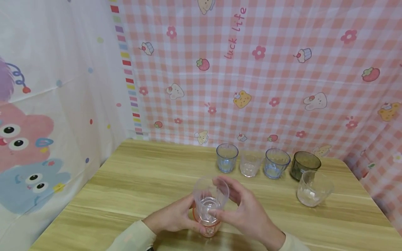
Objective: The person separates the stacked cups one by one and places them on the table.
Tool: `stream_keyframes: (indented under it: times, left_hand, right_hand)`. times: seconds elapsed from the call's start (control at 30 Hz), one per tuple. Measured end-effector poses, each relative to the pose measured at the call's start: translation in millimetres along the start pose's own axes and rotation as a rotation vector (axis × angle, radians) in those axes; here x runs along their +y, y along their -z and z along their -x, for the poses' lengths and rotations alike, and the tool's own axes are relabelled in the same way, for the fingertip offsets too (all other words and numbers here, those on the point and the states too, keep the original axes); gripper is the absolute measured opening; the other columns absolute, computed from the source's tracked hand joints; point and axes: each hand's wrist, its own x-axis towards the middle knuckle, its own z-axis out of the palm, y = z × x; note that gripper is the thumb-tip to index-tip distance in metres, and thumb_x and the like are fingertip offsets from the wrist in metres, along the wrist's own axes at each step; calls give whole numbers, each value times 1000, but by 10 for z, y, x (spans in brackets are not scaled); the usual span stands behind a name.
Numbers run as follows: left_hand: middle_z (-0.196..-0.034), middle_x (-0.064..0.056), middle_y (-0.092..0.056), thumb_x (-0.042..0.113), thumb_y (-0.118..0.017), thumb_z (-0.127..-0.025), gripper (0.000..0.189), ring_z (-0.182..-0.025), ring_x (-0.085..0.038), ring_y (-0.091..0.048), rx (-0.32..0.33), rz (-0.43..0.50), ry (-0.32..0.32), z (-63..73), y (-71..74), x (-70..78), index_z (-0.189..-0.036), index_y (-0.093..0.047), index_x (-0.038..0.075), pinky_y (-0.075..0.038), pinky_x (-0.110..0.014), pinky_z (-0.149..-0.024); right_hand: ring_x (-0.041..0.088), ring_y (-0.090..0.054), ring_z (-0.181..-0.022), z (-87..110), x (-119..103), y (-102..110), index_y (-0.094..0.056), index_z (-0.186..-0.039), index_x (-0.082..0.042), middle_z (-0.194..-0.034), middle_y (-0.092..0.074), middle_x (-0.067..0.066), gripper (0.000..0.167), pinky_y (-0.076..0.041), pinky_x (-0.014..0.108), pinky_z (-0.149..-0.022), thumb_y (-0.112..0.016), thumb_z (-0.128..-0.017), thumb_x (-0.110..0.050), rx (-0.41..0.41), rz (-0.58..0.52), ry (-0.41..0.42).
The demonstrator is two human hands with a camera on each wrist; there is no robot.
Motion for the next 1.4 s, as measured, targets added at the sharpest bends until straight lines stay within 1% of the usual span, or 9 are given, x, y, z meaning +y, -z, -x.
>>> stream_keyframes:
  times: [0.13,0.23,0.4,0.57,0.63,0.87,1.07,1.27,1.4]
  left_hand:
    - [-159,7,-56,36,-89,-89,101,-152,-23,-49,-15,12,3,-2,9,5,-168,-27,29,-36,-56,-129]
    - [-159,8,-56,35,-89,-89,103,-151,-22,-50,-15,14,-2,-5,8,7,-168,-24,32,-37,-56,-129]
    - [-160,5,-56,30,-91,-88,107,-151,-21,-51,-9,16,7,-4,-1,14,-170,-22,26,-36,-54,-130]
    - [-161,3,-57,30,-90,-89,102,-150,-17,-52,-5,28,34,3,-2,23,-168,-26,30,-34,-49,-131]
    - [-160,2,-58,30,-90,-89,98,-150,-17,-53,-5,26,39,6,0,17,-166,-29,28,-34,-47,-131]
    - [-163,-7,-52,29,-87,-92,90,-151,-26,-53,-15,1,22,0,9,-6,-163,-33,19,-40,-46,-129]
    - [-160,-6,-57,24,-89,-91,87,-149,-25,-54,-10,29,3,-10,-8,-16,-161,-36,19,-40,-38,-128]
    - [-155,-9,-60,24,-91,-89,90,-147,-27,-55,6,13,14,-7,-20,-8,-159,-37,10,-42,-37,-125]
    - [-155,-10,-61,20,-92,-88,89,-146,-26,-56,15,24,11,-7,-20,-3,-158,-38,8,-42,-33,-124]
  right_hand:
    - [17,-63,-139,-15,-21,18,-51,-153,2,-149,-66,19,81,-49,18,-113,-93,-86,-15,19,22,44]
    - [15,-64,-138,-20,-33,26,-50,-153,3,-149,-66,18,81,-50,18,-113,-92,-86,-14,19,20,57]
    - [16,-64,-138,-23,-58,51,-51,-153,2,-148,-66,17,79,-49,17,-113,-92,-87,-14,23,14,63]
    - [13,-63,-139,-22,-79,114,-52,-152,2,-148,-66,18,77,-48,16,-114,-91,-87,-11,31,30,85]
    - [12,-63,-138,-18,-86,144,-52,-152,1,-148,-66,18,77,-48,16,-114,-91,-87,-11,36,44,84]
    - [8,-63,-137,13,-86,237,-52,-153,0,-149,-66,17,78,-48,15,-112,-91,-87,-12,69,98,82]
    - [0,-61,-136,38,-90,321,-50,-154,3,-150,-65,20,78,-46,13,-112,-90,-88,-9,86,96,80]
    - [-3,-61,-134,63,-87,415,-51,-153,1,-149,-66,18,76,-46,10,-111,-89,-88,-8,120,123,74]
    - [-6,-61,-132,78,-74,469,-52,-152,3,-147,-67,20,75,-46,9,-111,-89,-88,-5,145,130,84]
